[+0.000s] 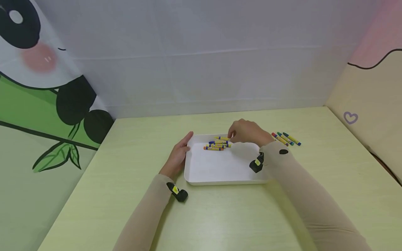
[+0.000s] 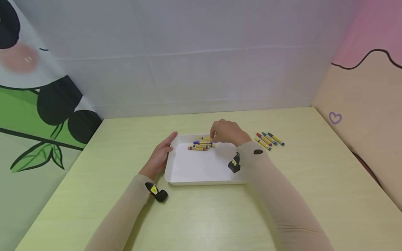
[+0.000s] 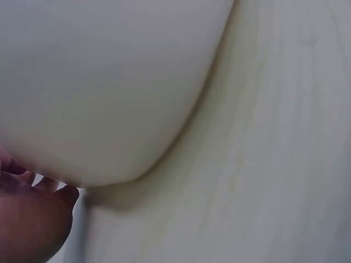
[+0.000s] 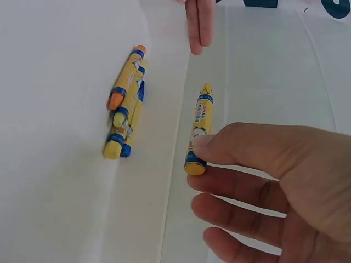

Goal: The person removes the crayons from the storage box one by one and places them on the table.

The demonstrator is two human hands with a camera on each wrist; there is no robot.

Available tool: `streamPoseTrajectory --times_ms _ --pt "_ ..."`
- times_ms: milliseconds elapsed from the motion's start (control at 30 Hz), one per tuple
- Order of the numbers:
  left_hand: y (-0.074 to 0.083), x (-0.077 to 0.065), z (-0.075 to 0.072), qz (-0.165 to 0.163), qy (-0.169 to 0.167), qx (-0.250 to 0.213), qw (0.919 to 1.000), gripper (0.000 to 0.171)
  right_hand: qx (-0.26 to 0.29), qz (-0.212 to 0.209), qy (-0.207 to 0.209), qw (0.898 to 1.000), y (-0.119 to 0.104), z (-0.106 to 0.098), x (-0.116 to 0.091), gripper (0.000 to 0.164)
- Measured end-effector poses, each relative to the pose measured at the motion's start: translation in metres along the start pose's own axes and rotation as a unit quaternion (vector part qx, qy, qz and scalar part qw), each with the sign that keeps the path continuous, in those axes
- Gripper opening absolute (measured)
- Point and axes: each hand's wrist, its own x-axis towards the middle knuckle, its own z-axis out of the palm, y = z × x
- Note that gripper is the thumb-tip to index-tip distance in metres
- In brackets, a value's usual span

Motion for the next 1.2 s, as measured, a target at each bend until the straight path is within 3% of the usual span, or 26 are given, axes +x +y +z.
streamPoseTrajectory --times_ms 300,533,700,1200 --pt "0.0 0.0 0.001 0.0 0.001 -0.002 1.0 0.062 0.0 0.054 0.043 0.998 0.031 -0.021 -0.023 0.022" --pt "-0.001 0.001 0.001 0.002 0.0 -0.003 1.0 0.062 0.032 0.078 0.07 0.994 0.059 -0.027 -0.046 0.026" --pt "-0.001 0.001 0.001 0.002 0.002 -0.004 1.0 0.063 0.049 0.09 0.089 0.991 0.077 -0.022 -0.061 0.027" --pt "0.0 0.0 0.001 -0.003 0.002 -0.008 1.0 0.062 0.047 0.109 0.066 0.991 0.12 0.012 -0.087 0.024"
